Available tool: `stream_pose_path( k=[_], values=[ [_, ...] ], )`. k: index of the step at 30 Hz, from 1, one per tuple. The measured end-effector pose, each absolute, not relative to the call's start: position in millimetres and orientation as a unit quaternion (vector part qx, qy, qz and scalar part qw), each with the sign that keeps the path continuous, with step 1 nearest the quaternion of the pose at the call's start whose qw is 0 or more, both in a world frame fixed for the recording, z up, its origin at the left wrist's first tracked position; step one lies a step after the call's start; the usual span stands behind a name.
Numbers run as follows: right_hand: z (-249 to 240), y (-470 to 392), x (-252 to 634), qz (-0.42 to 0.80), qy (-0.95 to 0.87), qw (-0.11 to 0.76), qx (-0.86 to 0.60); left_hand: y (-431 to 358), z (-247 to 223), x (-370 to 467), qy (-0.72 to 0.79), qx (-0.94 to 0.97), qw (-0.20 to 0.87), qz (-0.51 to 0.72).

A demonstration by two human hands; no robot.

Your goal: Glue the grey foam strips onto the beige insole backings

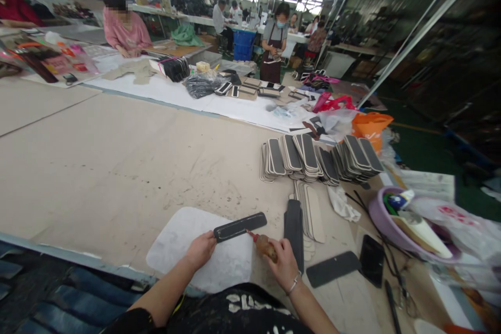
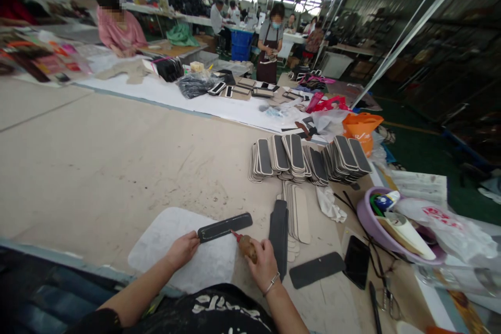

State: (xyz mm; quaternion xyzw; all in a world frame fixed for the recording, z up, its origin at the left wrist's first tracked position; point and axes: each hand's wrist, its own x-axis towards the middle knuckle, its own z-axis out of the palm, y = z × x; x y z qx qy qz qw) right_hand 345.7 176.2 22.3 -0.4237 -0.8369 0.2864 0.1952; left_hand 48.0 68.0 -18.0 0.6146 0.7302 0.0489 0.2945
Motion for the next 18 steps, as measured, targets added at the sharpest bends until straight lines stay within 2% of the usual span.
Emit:
stream_pose_path(
  k=[9,18],
  values=[
    [10,193,376,0.228,-0.814,0.225,-0.484,73,-13,52,0.729,0.616,0.298,0.022],
    [19,170,324,0.284,-0.849,0.206,-0.396,77,-5,56,0.738,0.599,0.311,0.021]
  ],
)
